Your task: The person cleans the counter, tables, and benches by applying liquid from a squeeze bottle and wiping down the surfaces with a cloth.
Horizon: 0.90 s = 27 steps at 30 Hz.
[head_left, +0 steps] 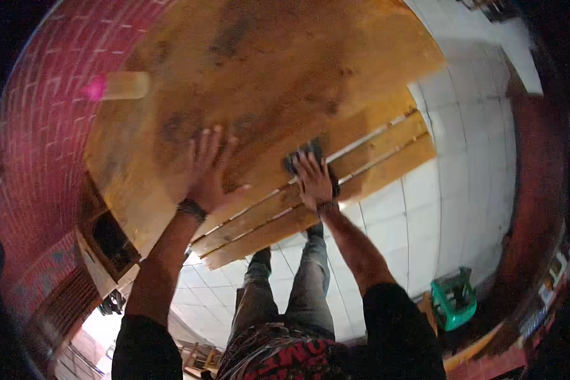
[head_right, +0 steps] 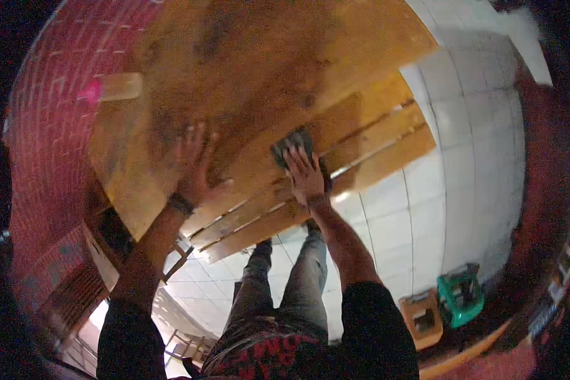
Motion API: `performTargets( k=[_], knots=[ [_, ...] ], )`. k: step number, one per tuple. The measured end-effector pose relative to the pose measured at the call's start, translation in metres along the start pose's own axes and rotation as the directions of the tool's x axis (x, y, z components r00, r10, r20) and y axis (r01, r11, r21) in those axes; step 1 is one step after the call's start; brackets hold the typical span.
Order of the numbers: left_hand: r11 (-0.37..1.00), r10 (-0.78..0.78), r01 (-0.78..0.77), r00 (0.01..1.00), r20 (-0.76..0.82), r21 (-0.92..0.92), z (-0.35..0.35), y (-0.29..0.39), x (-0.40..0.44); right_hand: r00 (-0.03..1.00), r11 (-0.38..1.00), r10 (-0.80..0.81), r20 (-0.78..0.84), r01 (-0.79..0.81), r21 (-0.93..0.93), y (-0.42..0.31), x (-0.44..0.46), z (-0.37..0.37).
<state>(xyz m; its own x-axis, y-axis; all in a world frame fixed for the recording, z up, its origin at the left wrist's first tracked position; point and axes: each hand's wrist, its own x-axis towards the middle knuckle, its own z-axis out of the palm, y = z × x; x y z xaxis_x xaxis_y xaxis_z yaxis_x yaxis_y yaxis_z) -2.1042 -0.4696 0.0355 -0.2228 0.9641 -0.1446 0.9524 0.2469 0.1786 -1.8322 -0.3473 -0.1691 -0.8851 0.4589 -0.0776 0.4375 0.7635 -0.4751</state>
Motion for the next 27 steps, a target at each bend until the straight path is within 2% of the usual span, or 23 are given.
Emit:
performTargets(
  k=[1,2,4,7,8,9,10,11,12,13,14,15,16,17,18,20,21,22,23,24,25,26,27],
  knots=[
    [1.0,0.012,-0.013,0.999,-0.03,-0.014,0.003,-0.001,0.001,0.998,0.998,-0.041,0.046,0.039,0.046,-0.016,-0.018,0.011],
    [1.0,-0.004,0.004,1.0,0.011,-0.008,0.0,0.001,0.003,0.992,0.993,-0.082,0.094,0.074,0.088,-0.029,-0.039,0.022],
    [0.999,-0.045,0.045,0.999,0.023,0.014,-0.002,0.003,0.005,0.964,0.991,-0.133,0.231,0.133,0.013,-0.042,-0.081,0.051],
    [0.998,-0.021,0.021,1.0,0.013,0.059,-0.003,0.006,0.006,0.952,0.962,-0.155,0.264,0.084,0.261,-0.049,-0.129,0.04],
    [0.997,-0.025,0.019,0.998,0.064,0.079,-0.004,0.007,0.006,0.947,0.95,-0.142,0.29,0.048,0.309,-0.05,-0.142,0.027],
    [0.995,-0.026,0.015,0.993,0.113,0.098,-0.007,0.009,0.007,0.962,0.894,-0.065,0.266,-0.062,0.444,-0.051,-0.156,0.015],
    [0.994,-0.027,0.018,0.996,0.085,0.104,-0.015,0.014,0.01,0.968,0.805,0.014,0.252,-0.16,0.571,-0.051,-0.167,0.001],
    [0.995,-0.044,0.03,0.989,0.145,0.098,-0.021,0.019,0.011,0.85,0.745,0.121,0.513,-0.419,0.52,-0.047,-0.179,-0.015],
    [0.995,-0.056,0.037,0.978,0.203,0.093,-0.029,0.023,0.011,0.653,0.68,0.216,0.726,-0.634,0.368,-0.042,-0.19,-0.03],
    [0.994,-0.047,0.03,0.985,0.168,0.102,-0.022,0.019,0.007,0.794,0.676,0.22,0.567,-0.543,0.498,-0.018,-0.225,0.0],
    [0.994,-0.039,0.044,0.998,0.052,-0.097,-0.001,0.011,0.001,0.898,0.689,0.215,0.383,-0.418,0.592,0.006,-0.262,0.033],
    [0.956,-0.047,0.025,0.997,-0.066,-0.292,0.005,0.002,0.003,0.858,0.602,0.28,0.431,-0.506,0.617,0.016,-0.28,0.019],
    [0.959,-0.036,0.007,0.994,-0.1,-0.282,-0.003,-0.001,0.006,0.811,0.503,0.343,0.475,-0.585,0.636,0.024,-0.296,0.004],
    [0.877,-0.331,0.216,0.919,-0.215,-0.43,-0.01,-0.004,0.007,0.757,0.396,0.403,0.515,-0.651,0.648,0.032,-0.312,-0.013],
    [0.715,-0.605,0.367,0.752,-0.262,-0.595,-0.017,-0.009,0.01,0.682,0.214,0.452,0.576,-0.709,0.672,0.023,-0.316,-0.039],
    [0.48,-0.858,0.475,0.428,-0.283,-0.737,-0.045,-0.043,0.029,0.485,-0.18,0.502,0.716,-0.752,0.635,-0.004,-0.322,-0.096],
    [0.447,-0.877,0.445,0.387,-0.284,-0.776,-0.064,-0.063,0.04,0.447,-0.206,0.543,0.711,-0.749,0.629,-0.02,-0.324,-0.114],
    [0.412,-0.896,0.412,0.345,-0.28,-0.813,-0.082,-0.084,0.051,0.465,-0.216,0.56,0.685,-0.717,0.663,-0.019,-0.337,-0.107],
    [0.412,-0.894,0.398,0.348,-0.281,-0.819,-0.084,-0.108,0.062,0.482,-0.225,0.577,0.659,-0.682,0.696,-0.013,-0.355,-0.095],
    [0.499,-0.851,0.411,0.401,-0.34,-0.763,-0.077,-0.133,0.075,0.424,-0.214,0.641,0.64,-0.702,0.679,-0.015,-0.364,-0.085],
    [0.581,-0.799,0.417,0.453,-0.395,-0.699,-0.069,-0.156,0.085,0.6,0.071,0.635,0.488,-0.674,0.735,-0.007,-0.387,-0.058],
    [0.584,-0.796,0.404,0.456,-0.398,-0.704,-0.061,-0.176,0.093,0.543,-0.114,0.646,0.537,-0.627,0.77,-0.03,-0.371,-0.078],
    [0.519,-0.775,0.259,0.545,-0.321,-0.814,-0.055,-0.193,0.103,0.482,-0.292,0.653,0.584,-0.551,0.782,-0.051,-0.357,-0.095]
  ],
)
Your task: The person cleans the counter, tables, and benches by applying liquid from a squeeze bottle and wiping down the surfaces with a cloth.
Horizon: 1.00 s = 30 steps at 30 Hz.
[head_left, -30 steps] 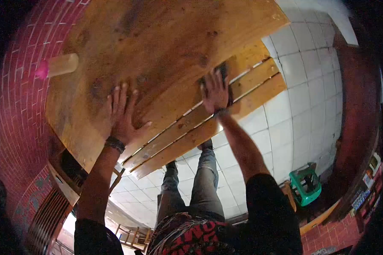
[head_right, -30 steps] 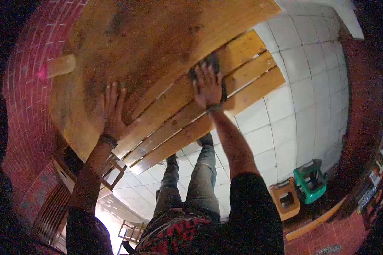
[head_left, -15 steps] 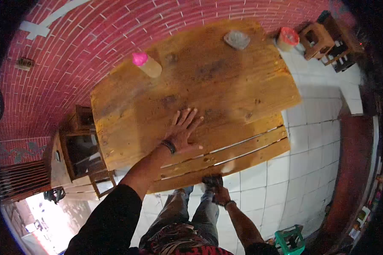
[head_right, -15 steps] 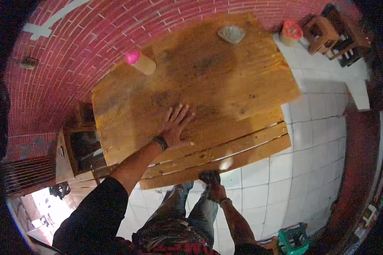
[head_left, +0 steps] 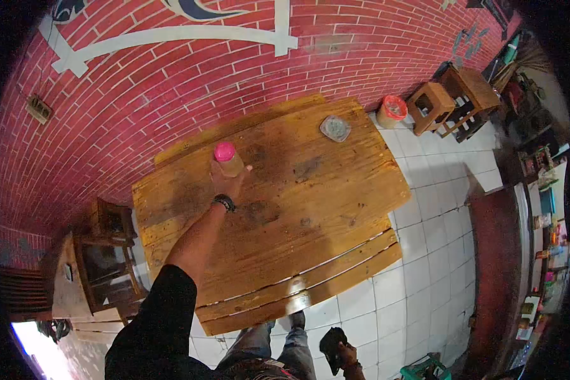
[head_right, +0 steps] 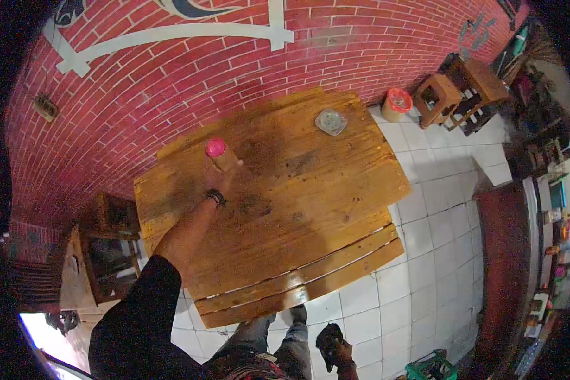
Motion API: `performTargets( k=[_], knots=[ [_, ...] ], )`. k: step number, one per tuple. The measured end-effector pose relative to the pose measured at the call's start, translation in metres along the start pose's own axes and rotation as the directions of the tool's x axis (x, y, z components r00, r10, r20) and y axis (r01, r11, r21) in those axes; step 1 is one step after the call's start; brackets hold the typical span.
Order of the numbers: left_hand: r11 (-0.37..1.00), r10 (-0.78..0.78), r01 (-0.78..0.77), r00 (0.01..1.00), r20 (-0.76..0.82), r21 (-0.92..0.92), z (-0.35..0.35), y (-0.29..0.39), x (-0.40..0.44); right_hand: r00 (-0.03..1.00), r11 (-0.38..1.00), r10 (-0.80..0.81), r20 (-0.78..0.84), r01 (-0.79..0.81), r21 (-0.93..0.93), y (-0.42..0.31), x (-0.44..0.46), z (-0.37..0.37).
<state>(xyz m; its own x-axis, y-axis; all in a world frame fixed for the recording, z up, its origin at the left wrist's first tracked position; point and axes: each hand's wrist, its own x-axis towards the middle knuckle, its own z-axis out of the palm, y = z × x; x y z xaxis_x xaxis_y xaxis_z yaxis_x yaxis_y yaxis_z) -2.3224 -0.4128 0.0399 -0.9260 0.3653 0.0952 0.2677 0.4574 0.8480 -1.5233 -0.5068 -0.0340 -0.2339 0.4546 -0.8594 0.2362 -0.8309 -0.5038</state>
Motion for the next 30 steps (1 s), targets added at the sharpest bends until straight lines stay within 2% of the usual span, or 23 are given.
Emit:
performTargets(
  k=[1,2,4,5,6,7,8,9,11,12,14,18,19,21,22,23,24,25,26,27,28,29,30],
  knots=[
    [0.995,0.001,0.005,0.998,0.067,-0.101,-0.001,0.0,0.007,0.998,0.918,-0.062,-0.028,0.046,-0.393,-0.025,-0.02,0.021],
    [0.98,0.003,0.024,0.991,0.133,-0.2,-0.001,0.0,0.013,0.963,0.854,-0.261,0.066,0.262,-0.449,0.012,0.006,0.012],
    [0.998,-0.021,0.029,0.989,0.149,-0.05,-0.01,0.01,0.004,0.883,0.744,-0.441,0.159,0.459,-0.486,0.047,0.025,0.005],
    [1.0,-0.027,0.027,0.987,0.156,0.0,-0.011,0.01,-0.003,0.925,0.768,-0.375,0.066,0.35,-0.536,0.023,0.012,0.033],
    [0.97,0.176,-0.178,0.984,0.023,0.163,-0.006,0.002,-0.017,0.949,0.784,-0.314,-0.028,0.242,-0.572,-0.002,0.002,0.06],
    [0.956,0.188,-0.197,0.98,0.063,0.217,-0.017,0.022,-0.039,0.944,0.784,-0.33,-0.031,0.255,-0.566,-0.036,-0.015,0.09],
    [0.938,0.199,-0.22,0.975,0.103,0.268,-0.029,0.043,-0.061,0.897,0.647,-0.443,0.003,0.322,-0.691,-0.073,-0.037,0.121],
    [0.972,0.007,-0.076,0.955,0.296,0.223,-0.055,0.09,-0.097,0.837,0.484,-0.544,0.056,0.368,-0.794,-0.1,-0.05,0.146],
    [0.985,0.057,-0.128,0.874,0.483,0.116,-0.059,0.084,-0.147,0.783,0.451,-0.615,0.093,0.446,-0.773,-0.135,-0.053,0.181],
    [0.993,0.119,-0.093,0.853,0.508,-0.077,-0.048,0.067,-0.179,0.737,0.415,-0.664,0.126,0.503,-0.759,-0.153,-0.057,0.195],
    [0.925,0.21,0.026,0.798,0.566,-0.379,-0.035,0.048,-0.241,0.501,0.156,-0.809,0.308,0.688,-0.709,-0.19,-0.075,0.217],
    [0.964,0.266,-0.168,0.629,0.73,-0.207,-0.098,0.164,-0.325,0.163,-0.105,-0.885,0.436,0.843,-0.528,-0.261,-0.16,0.266],
    [0.921,0.389,-0.292,0.7,0.599,-0.257,-0.119,0.21,-0.35,0.145,-0.116,-0.887,0.438,0.849,-0.515,-0.258,-0.16,0.267],
    [0.866,0.5,-0.418,0.743,0.446,-0.274,-0.137,0.24,-0.372,0.294,0.07,-0.846,0.445,0.888,-0.454,-0.249,-0.143,0.266],
    [0.847,0.526,-0.479,0.7,0.483,-0.229,-0.14,0.238,-0.377,0.137,0.063,-0.918,0.373,0.977,-0.203,-0.245,-0.139,0.268],
    [0.842,0.528,-0.503,0.686,0.501,-0.198,-0.148,0.244,-0.384,0.137,0.066,-0.914,0.383,0.979,-0.193,-0.247,-0.149,0.265],
    [0.834,0.529,-0.526,0.672,0.518,-0.167,-0.154,0.248,-0.392,0.033,-0.09,-0.916,0.4,0.954,-0.286,-0.249,-0.156,0.262],
    [0.862,0.484,-0.498,0.748,0.454,-0.099,-0.165,0.26,-0.4,-0.064,-0.24,-0.899,0.432,0.898,-0.368,-0.253,-0.166,0.26],
    [0.894,0.422,-0.447,0.819,0.388,-0.029,-0.176,0.271,-0.411,-0.002,-0.207,-0.88,0.476,0.902,-0.379,-0.256,-0.172,0.26],
    [0.93,0.366,-0.348,0.836,0.409,-0.12,-0.187,0.28,-0.421,0.078,-0.164,-0.848,0.524,0.903,-0.398,-0.256,-0.18,0.26],
    [0.948,0.308,-0.238,0.85,0.427,-0.21,-0.195,0.289,-0.425,0.227,-0.052,-0.799,0.557,0.896,-0.44,-0.266,-0.205,0.262],
    [0.966,0.258,-0.244,0.879,0.401,-0.086,-0.207,0.306,-0.433,0.368,0.05,-0.727,0.58,0.871,-0.49,-0.278,-0.229,0.267],
    [0.969,0.209,-0.242,0.902,0.378,0.042,-0.218,0.318,-0.44,0.277,0.027,-0.736,0.617,0.924,-0.382,-0.28,-0.235,0.27]
  ],
)
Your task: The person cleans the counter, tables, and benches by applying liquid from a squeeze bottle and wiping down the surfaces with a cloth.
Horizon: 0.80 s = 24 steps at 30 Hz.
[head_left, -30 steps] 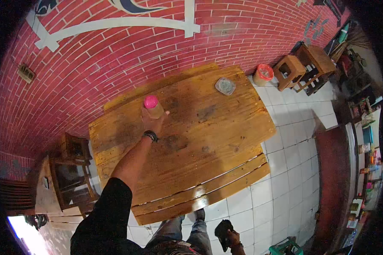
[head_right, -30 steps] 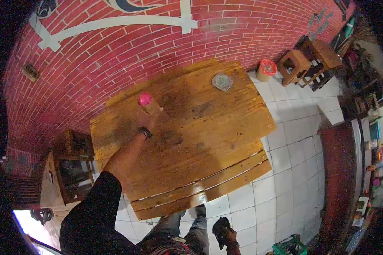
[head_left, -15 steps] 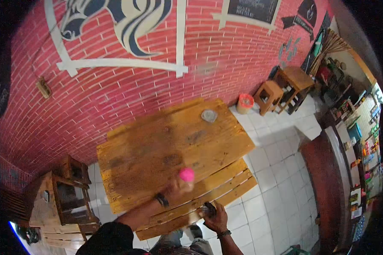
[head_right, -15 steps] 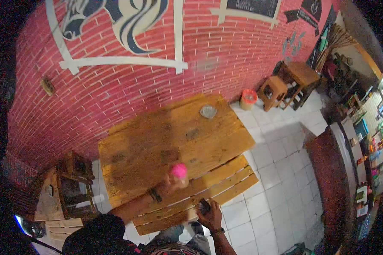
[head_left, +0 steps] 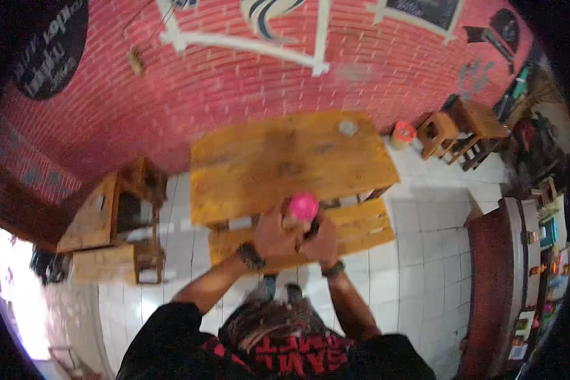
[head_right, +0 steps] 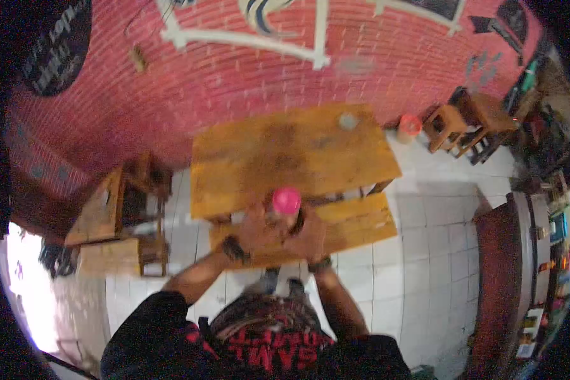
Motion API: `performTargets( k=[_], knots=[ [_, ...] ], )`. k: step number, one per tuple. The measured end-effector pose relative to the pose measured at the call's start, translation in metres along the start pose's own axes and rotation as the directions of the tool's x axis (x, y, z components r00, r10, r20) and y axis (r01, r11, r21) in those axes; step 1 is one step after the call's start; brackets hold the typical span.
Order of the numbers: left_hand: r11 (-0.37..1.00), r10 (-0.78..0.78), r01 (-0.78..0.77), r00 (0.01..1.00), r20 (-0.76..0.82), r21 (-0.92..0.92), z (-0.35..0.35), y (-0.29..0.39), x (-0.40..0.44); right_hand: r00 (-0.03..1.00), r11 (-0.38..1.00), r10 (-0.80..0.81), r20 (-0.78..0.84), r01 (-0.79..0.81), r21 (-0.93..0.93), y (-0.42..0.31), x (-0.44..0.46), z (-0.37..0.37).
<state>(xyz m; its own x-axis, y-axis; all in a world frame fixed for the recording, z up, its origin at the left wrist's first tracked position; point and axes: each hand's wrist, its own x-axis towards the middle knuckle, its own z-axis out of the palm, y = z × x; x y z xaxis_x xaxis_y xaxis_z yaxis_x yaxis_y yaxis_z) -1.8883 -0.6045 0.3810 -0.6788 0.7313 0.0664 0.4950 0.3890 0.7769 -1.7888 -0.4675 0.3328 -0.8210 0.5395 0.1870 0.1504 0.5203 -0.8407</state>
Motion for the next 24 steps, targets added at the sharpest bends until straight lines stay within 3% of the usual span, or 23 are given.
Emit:
performTargets(
  k=[2,3,5,6,7,8,9,10,11,12,14,16,17,19,24],
  knots=[
    [0.978,0.175,-0.194,0.96,-0.217,-0.069,0.001,-0.016,-0.012,0.986,0.981,-0.167,-0.014,0.167,0.096,0.006,-0.005,0.002],
    [0.985,0.137,-0.157,0.962,-0.234,-0.068,-0.003,-0.01,-0.022,0.968,0.961,-0.249,-0.019,0.249,0.119,0.011,0.0,0.007],
    [0.945,0.313,-0.209,0.803,-0.507,0.253,-0.026,0.024,-0.053,0.962,0.852,-0.239,-0.128,0.271,0.447,-0.001,0.002,0.027],
    [0.96,0.257,-0.15,0.813,-0.522,0.238,-0.039,0.033,-0.069,0.954,0.87,-0.291,-0.066,0.293,0.396,-0.007,0.003,0.027],
    [0.97,0.238,-0.185,0.854,-0.462,0.158,-0.048,0.039,-0.086,0.948,0.893,-0.318,0.013,0.295,0.339,-0.014,-0.002,0.021],
    [0.976,0.214,-0.21,0.892,-0.399,0.056,-0.053,0.047,-0.104,0.966,0.96,-0.244,0.082,0.229,0.162,-0.019,-0.01,0.025],
    [0.954,0.077,-0.142,0.967,-0.243,-0.263,-0.06,0.062,-0.124,0.975,0.984,-0.168,0.145,0.174,-0.026,-0.022,-0.021,0.032],
    [0.835,-0.01,-0.028,0.998,-0.066,-0.55,-0.069,0.076,-0.141,0.97,0.988,-0.155,0.19,0.149,0.045,-0.025,-0.029,0.038],
    [0.922,0.172,-0.173,0.985,-0.035,-0.347,-0.082,0.083,-0.159,0.963,0.984,-0.157,0.219,0.133,0.121,-0.025,-0.038,0.048],
    [0.819,0.057,0.066,0.979,0.196,-0.57,-0.093,0.1,-0.183,0.954,0.986,-0.143,0.263,0.115,0.121,-0.024,-0.056,0.057],
    [0.631,0.403,0.033,0.839,0.365,-0.775,-0.11,0.117,-0.217,0.937,0.964,-0.251,0.244,0.219,0.151,-0.034,-0.074,0.076],
    [0.61,0.643,-0.082,0.632,0.433,-0.788,-0.109,0.133,-0.242,0.907,0.959,-0.262,0.33,0.207,0.194,-0.02,-0.1,0.094],
    [0.619,0.625,-0.097,0.663,0.413,-0.78,-0.112,0.133,-0.266,0.887,0.951,-0.289,0.361,0.222,0.215,-0.012,-0.111,0.113],
    [0.651,0.615,-0.293,0.744,0.26,-0.7,-0.118,0.134,-0.313,0.838,0.947,-0.306,0.452,0.218,0.237,-0.026,-0.134,0.134],
    [0.651,0.476,-0.188,0.856,0.203,-0.735,-0.151,0.127,-0.404,0.702,0.964,-0.247,0.668,0.111,0.24,-0.083,-0.194,0.177]
  ],
)
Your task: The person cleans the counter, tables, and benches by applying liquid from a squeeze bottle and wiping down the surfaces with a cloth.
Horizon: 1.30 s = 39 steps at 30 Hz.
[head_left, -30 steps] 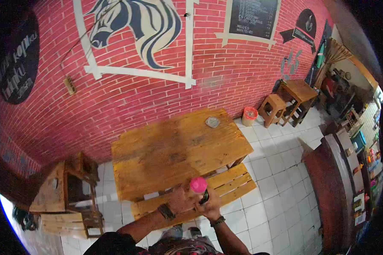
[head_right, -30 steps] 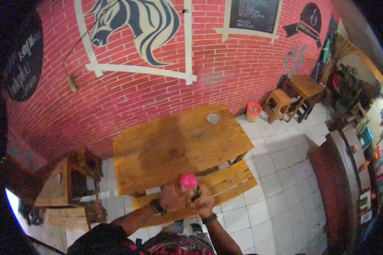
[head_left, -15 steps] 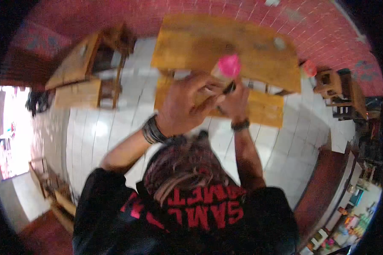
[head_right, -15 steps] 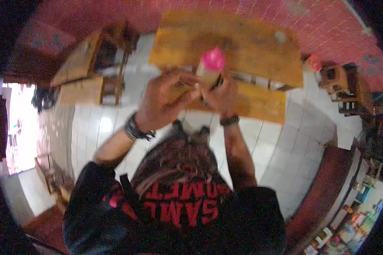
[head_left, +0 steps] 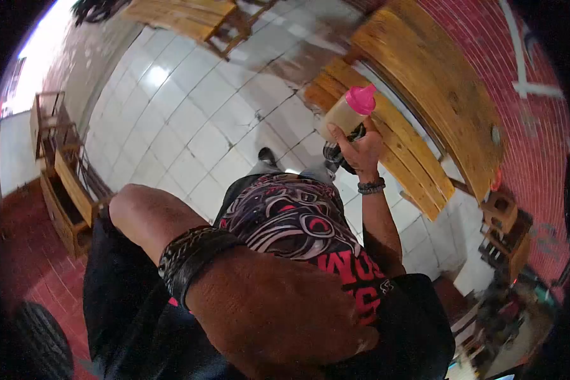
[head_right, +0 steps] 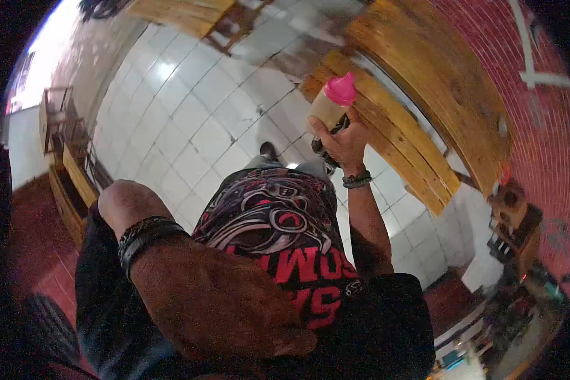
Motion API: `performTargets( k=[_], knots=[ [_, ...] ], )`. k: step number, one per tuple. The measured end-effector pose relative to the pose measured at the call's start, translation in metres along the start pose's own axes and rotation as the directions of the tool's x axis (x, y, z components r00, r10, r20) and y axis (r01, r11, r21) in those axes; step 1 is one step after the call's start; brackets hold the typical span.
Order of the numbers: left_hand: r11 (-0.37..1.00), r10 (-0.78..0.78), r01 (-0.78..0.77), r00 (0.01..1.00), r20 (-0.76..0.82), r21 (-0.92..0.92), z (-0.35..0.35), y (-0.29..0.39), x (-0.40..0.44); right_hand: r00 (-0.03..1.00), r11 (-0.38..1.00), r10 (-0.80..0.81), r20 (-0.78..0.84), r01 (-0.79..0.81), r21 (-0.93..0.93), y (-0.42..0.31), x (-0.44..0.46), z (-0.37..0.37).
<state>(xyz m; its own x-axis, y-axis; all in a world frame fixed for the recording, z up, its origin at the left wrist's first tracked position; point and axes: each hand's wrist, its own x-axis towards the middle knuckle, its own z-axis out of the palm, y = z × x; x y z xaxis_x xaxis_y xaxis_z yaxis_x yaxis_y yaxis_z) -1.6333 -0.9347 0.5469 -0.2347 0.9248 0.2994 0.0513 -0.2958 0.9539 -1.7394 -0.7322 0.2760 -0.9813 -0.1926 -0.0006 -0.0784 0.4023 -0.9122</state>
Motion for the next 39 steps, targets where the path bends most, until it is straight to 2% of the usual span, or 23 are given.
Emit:
performTargets(
  k=[2,3,5,8,10,11,13,14,17,18,21,22,23,24,26,27,29,30,31,33,34,37,39],
  knots=[
    [1.0,-0.013,0.014,0.996,-0.092,0.008,0.003,0.012,-0.044,0.998,0.998,-0.057,0.024,0.056,0.039,-0.011,0.005,0.043],
    [0.986,0.13,-0.107,0.974,-0.184,0.128,0.001,0.016,-0.063,0.995,0.996,-0.078,0.063,0.075,0.045,-0.017,0.007,0.065],
    [0.934,0.283,-0.198,0.918,-0.278,0.299,0.006,0.024,-0.097,0.992,0.996,-0.081,0.092,0.084,-0.028,-0.035,0.009,0.104],
    [0.944,0.282,-0.208,0.911,-0.302,0.256,-0.004,0.043,-0.122,0.976,0.992,-0.128,0.177,0.13,0.002,-0.047,0.026,0.147],
    [0.997,-0.072,0.072,0.983,-0.169,-0.001,-0.016,0.064,-0.139,0.961,0.988,-0.118,0.249,0.088,0.131,-0.046,0.036,0.176],
    [0.998,-0.063,0.068,0.976,-0.208,0.016,-0.018,0.069,-0.15,0.948,0.986,-0.141,0.284,0.107,0.131,-0.049,0.045,0.189],
    [0.964,0.091,0.069,0.822,-0.562,0.257,-0.017,0.081,-0.15,0.924,0.992,-0.125,0.361,0.11,0.063,-0.055,0.061,0.193],
    [0.959,0.101,0.08,0.798,-0.594,0.271,-0.024,0.09,-0.166,0.911,0.988,-0.151,0.383,0.139,0.06,-0.072,0.072,0.206],
    [0.925,-0.065,0.233,0.876,-0.478,0.301,-0.029,0.109,-0.191,0.863,0.965,-0.212,0.459,0.26,-0.043,-0.083,0.104,0.233],
    [0.917,-0.003,0.22,0.838,-0.546,0.333,-0.029,0.109,-0.197,0.845,0.99,-0.14,0.517,0.136,0.045,-0.088,0.113,0.244],
    [0.878,0.073,0.25,0.774,-0.63,0.409,-0.04,0.127,-0.22,0.8,0.952,-0.193,0.568,0.292,-0.089,-0.096,0.145,0.277],
    [0.866,0.072,0.274,0.759,-0.647,0.418,-0.052,0.128,-0.228,0.777,0.95,-0.201,0.597,0.304,-0.076,-0.105,0.161,0.292],
    [0.855,0.07,0.299,0.744,-0.664,0.425,-0.064,0.129,-0.236,0.764,0.98,-0.159,0.626,0.197,0.007,-0.117,0.174,0.307],
    [0.884,0.212,0.191,0.65,-0.73,0.427,-0.074,0.121,-0.244,0.74,0.993,-0.114,0.663,0.078,0.084,-0.127,0.186,0.323],
    [0.886,0.341,0.111,0.502,-0.795,0.45,-0.099,0.119,-0.259,0.687,0.991,-0.135,0.714,0.074,0.115,-0.134,0.215,0.358],
    [0.912,0.266,0.132,0.529,-0.806,0.388,-0.088,0.118,-0.259,0.662,0.988,-0.152,0.734,0.072,0.139,-0.136,0.206,0.37],
    [0.931,0.175,0.184,0.534,-0.827,0.316,-0.156,0.14,-0.286,0.622,0.984,-0.173,0.764,0.081,0.156,-0.152,0.253,0.414],
    [0.957,-0.005,0.215,0.681,-0.732,0.194,-0.186,0.154,-0.3,0.61,0.984,-0.177,0.773,0.09,0.155,-0.161,0.268,0.43],
    [0.968,-0.01,0.184,0.704,-0.71,0.169,-0.195,0.155,-0.307,0.589,0.973,-0.215,0.779,0.064,0.221,-0.184,0.278,0.442],
    [0.986,-0.02,0.125,0.747,-0.665,0.111,-0.213,0.156,-0.322,0.548,0.979,-0.195,0.814,0.158,0.128,-0.205,0.28,0.46],
    [0.993,0.076,0.008,0.731,-0.679,0.12,-0.206,0.156,-0.31,0.54,0.961,-0.215,0.814,0.263,0.079,-0.214,0.273,0.455],
    [0.978,0.16,-0.025,0.724,-0.672,0.205,-0.232,0.151,-0.325,0.448,0.936,-0.342,0.826,0.24,0.258,-0.206,0.298,0.496],
    [0.91,0.375,-0.043,0.51,-0.775,0.412,-0.242,0.146,-0.344,0.417,0.945,-0.314,0.853,0.22,0.241,-0.206,0.312,0.522]
  ],
)
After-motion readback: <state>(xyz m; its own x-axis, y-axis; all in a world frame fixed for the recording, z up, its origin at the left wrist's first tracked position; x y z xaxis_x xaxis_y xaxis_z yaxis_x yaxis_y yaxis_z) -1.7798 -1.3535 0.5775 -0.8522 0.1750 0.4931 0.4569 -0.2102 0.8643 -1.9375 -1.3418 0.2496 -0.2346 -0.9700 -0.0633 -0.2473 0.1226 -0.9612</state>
